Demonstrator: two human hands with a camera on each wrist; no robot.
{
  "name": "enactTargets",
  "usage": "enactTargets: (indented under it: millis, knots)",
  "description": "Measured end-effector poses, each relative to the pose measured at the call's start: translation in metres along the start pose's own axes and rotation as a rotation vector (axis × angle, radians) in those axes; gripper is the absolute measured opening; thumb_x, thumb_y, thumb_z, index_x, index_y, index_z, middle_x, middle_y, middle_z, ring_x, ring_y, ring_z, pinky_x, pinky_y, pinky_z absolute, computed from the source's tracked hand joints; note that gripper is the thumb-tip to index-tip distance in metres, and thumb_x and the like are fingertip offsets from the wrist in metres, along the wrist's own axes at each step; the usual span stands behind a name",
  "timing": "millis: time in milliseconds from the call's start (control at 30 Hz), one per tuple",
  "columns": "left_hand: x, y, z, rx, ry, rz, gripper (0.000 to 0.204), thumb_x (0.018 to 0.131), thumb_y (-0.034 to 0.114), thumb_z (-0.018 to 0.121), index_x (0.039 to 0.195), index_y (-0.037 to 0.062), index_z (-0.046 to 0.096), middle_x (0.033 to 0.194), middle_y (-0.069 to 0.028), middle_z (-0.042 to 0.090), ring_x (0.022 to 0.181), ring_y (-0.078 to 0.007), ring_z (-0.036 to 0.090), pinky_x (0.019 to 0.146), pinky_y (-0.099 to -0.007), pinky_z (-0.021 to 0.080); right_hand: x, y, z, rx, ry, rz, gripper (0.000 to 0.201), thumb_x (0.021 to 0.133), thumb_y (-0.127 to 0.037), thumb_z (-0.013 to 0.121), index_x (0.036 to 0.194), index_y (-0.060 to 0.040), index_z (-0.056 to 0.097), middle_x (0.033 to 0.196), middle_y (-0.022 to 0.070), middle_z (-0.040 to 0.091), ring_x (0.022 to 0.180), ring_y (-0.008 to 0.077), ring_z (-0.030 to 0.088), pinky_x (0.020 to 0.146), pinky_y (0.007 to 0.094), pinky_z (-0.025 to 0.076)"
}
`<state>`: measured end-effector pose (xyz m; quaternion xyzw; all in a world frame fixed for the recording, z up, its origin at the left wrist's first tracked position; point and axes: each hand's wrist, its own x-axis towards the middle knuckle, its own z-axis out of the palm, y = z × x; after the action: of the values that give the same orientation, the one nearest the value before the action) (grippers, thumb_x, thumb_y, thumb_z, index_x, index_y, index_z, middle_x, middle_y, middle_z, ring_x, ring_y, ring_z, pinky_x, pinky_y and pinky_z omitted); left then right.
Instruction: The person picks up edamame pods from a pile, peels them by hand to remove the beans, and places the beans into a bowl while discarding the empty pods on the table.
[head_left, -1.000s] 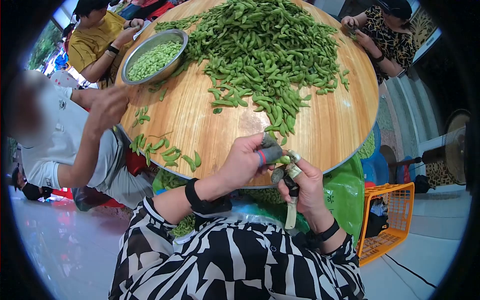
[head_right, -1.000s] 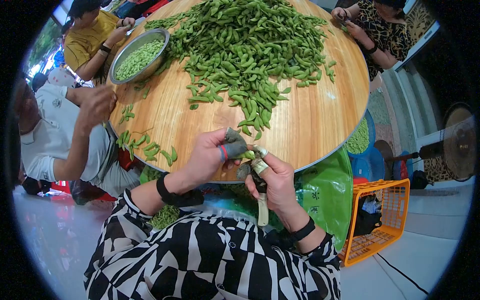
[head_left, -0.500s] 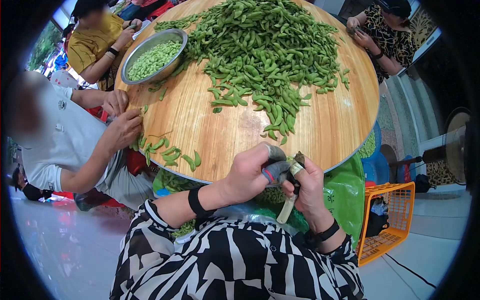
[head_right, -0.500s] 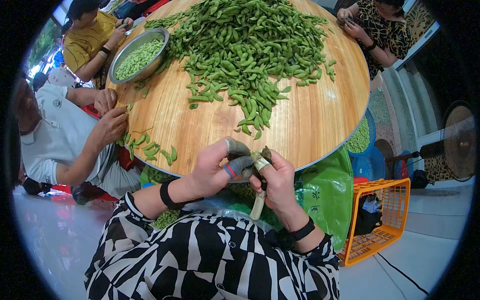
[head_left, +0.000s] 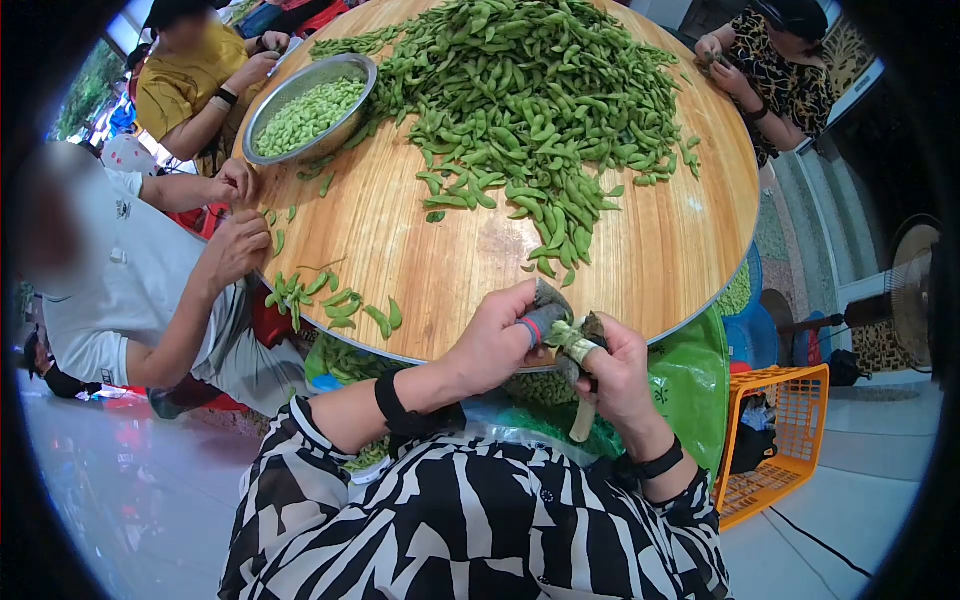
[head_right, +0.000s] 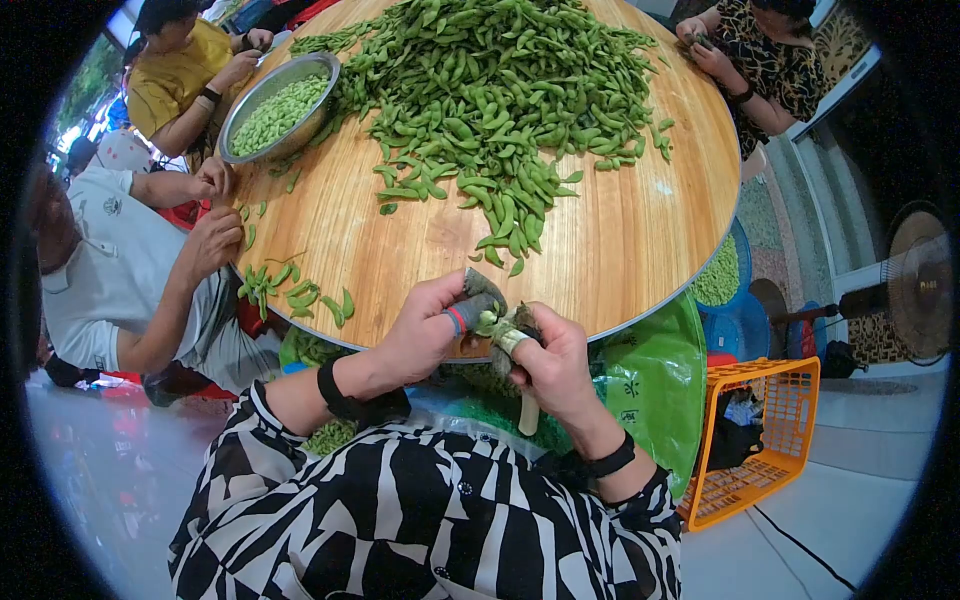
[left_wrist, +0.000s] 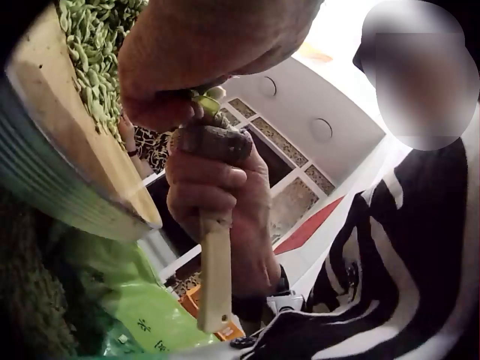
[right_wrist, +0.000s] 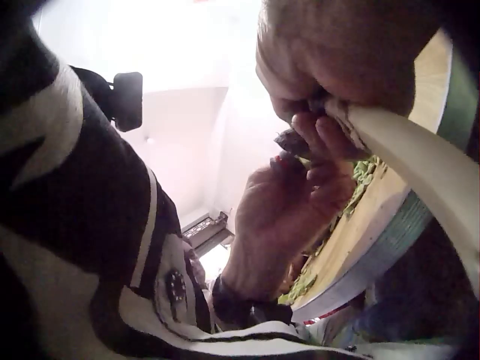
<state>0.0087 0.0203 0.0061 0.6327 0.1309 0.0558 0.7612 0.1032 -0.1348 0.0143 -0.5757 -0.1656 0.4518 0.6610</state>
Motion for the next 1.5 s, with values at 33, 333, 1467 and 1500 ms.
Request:
enactTargets:
  millis: [33, 333, 1467, 1500]
  knots:
    - [0.0, -0.003, -0.001, -0.05, -0.004, -0.022, 0.012, 0.093, 0.008, 0.054, 0.101, 0.0001, 0.059, 0.088, -0.001, 0.06, 0.078, -0.0073, 0.054, 0.068, -0.0233, 0.046, 0.0, -0.001, -0.001, -0.003, -0.031, 0.01, 0.008, 0.086, -0.004, 0.051, 0.091, -0.0003, 0.055, 0.066, -0.0002, 0.053, 0.048, 0.0043, 0.044, 0.041, 0.0195, 0.031]
    - [0.001, 0.0, -0.001, -0.177, -0.012, -0.091, 0.009, 0.088, 0.007, 0.062, 0.096, 0.0018, 0.062, 0.078, -0.0004, 0.061, 0.061, -0.0048, 0.053, 0.05, -0.0196, 0.042, 0.0, 0.003, -0.008, -0.09, -0.059, -0.011, 0.008, 0.083, -0.007, 0.06, 0.087, -0.003, 0.054, 0.064, -0.0011, 0.052, 0.049, 0.0039, 0.043, 0.043, 0.0201, 0.032]
    - [-0.01, 0.015, -0.007, -0.143, -0.073, -0.278, 0.015, 0.085, 0.001, 0.064, 0.1, -0.001, 0.065, 0.079, -0.0082, 0.066, 0.056, -0.0092, 0.057, 0.05, -0.0219, 0.046, -0.009, 0.009, -0.004, -0.458, 0.044, -0.183, 0.02, 0.076, -0.002, 0.059, 0.095, 0.0032, 0.055, 0.074, 0.0034, 0.055, 0.067, 0.0085, 0.049, 0.06, 0.0248, 0.043]
    - [-0.01, 0.013, -0.008, -0.143, -0.075, -0.279, 0.015, 0.085, 0.001, 0.064, 0.1, -0.001, 0.065, 0.079, -0.0082, 0.066, 0.056, -0.0092, 0.057, 0.05, -0.0219, 0.046, -0.009, 0.009, -0.004, -0.458, 0.046, -0.183, 0.02, 0.076, -0.002, 0.059, 0.095, 0.0032, 0.055, 0.074, 0.0034, 0.055, 0.067, 0.0085, 0.049, 0.06, 0.0248, 0.043]
